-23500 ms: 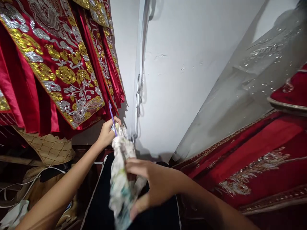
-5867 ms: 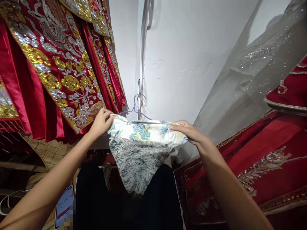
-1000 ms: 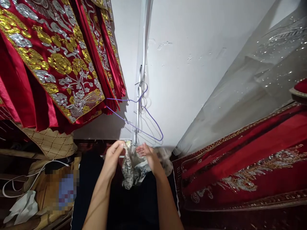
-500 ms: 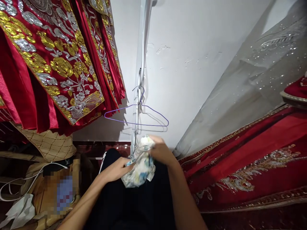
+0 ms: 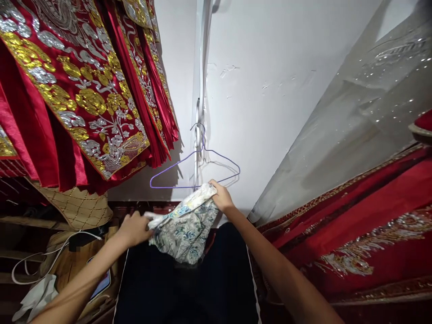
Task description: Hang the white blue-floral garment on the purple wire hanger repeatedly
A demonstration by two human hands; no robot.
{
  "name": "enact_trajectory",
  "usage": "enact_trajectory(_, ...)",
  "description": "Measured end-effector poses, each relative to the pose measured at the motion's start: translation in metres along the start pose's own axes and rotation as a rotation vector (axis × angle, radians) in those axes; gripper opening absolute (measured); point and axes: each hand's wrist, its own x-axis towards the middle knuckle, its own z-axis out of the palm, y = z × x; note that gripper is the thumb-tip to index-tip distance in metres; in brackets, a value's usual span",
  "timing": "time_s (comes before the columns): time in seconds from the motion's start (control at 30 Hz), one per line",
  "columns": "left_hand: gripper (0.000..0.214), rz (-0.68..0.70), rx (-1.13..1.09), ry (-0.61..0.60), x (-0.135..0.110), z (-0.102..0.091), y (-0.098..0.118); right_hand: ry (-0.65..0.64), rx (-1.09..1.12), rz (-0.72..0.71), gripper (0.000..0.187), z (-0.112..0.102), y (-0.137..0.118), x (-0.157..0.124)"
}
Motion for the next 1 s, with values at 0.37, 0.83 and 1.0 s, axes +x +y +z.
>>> enact_trajectory(0.37,0.026,0.373,-0.296,0.623,0.026,-0.111,0.034,0.04,0.182,-0.009,0.01,-0.003,-0.017,-0.022)
enact_trajectory(0.83,0.032,0.455,-0.225,0.624,0.075,-0.126,0.024,0.424,-0.015,0.064,0.089,-0.065,-0.054,-0.037)
enact_trajectory(1.0,0.03,0.442,-0.252,0.679,0.068,-0.135,0.029,0.031,-0.148,0.06,0.026,-0.138,-0.06,-0.021)
